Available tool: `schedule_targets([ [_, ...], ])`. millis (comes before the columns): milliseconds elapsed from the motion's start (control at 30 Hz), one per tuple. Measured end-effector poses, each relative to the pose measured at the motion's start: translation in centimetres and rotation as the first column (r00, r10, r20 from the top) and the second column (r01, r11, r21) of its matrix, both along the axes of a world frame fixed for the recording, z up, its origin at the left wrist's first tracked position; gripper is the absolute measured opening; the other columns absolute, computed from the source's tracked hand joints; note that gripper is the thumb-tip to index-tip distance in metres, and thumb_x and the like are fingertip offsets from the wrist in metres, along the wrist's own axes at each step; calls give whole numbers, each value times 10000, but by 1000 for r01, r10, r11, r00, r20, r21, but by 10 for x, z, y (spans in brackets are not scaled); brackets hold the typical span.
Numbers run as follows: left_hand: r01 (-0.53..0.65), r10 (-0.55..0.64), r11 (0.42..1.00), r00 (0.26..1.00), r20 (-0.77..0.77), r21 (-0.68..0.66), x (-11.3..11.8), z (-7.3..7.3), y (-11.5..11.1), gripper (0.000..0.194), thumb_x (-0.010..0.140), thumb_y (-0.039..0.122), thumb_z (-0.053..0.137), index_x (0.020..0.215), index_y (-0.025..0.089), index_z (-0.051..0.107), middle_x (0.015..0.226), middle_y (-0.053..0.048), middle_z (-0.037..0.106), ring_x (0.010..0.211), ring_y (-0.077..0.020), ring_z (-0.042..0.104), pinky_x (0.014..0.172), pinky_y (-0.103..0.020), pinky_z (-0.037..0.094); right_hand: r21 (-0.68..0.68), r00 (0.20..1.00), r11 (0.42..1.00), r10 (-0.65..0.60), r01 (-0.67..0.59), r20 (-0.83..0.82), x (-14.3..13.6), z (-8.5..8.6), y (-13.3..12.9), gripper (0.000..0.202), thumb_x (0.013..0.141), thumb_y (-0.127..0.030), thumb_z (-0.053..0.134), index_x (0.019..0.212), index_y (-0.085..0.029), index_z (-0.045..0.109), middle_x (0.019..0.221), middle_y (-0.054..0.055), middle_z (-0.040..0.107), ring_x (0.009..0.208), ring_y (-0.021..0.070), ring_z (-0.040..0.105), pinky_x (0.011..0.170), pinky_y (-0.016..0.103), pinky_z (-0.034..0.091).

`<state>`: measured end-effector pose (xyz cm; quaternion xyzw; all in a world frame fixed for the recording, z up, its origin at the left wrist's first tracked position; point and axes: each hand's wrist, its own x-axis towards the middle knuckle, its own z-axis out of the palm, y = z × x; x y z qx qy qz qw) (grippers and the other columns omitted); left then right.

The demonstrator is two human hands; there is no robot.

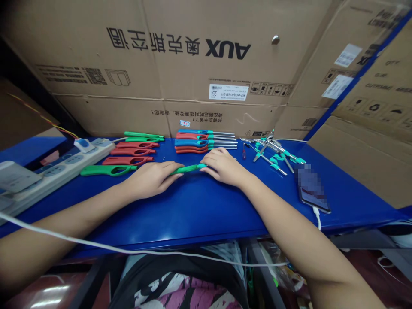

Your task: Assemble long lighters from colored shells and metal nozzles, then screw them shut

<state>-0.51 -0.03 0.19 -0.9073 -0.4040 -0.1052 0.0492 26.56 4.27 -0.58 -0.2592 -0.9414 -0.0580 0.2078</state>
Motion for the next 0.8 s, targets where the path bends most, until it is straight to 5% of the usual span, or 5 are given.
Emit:
schedule_targets([
  [300,78,-75,997,990,117,-27,-2,-9,-1,336,1026,363,399,1185,177,630,1099,-92,748,895,-232,728,728,-322,544,163,997,983,78,-81,24,-8,-5,-5,241,1011,-256,455,960,-143,661,855,114,687,818,221,551,781,370,376],
  [800,167,-112,969,954,278,-183,-2,-13,1,302,1014,364,423,1048,169,653,973,-87,742,858,-224,703,743,-314,516,369,994,923,90,-105,58,-13,-9,-10,291,992,-184,424,807,-135,642,701,98,579,728,224,436,710,366,349],
])
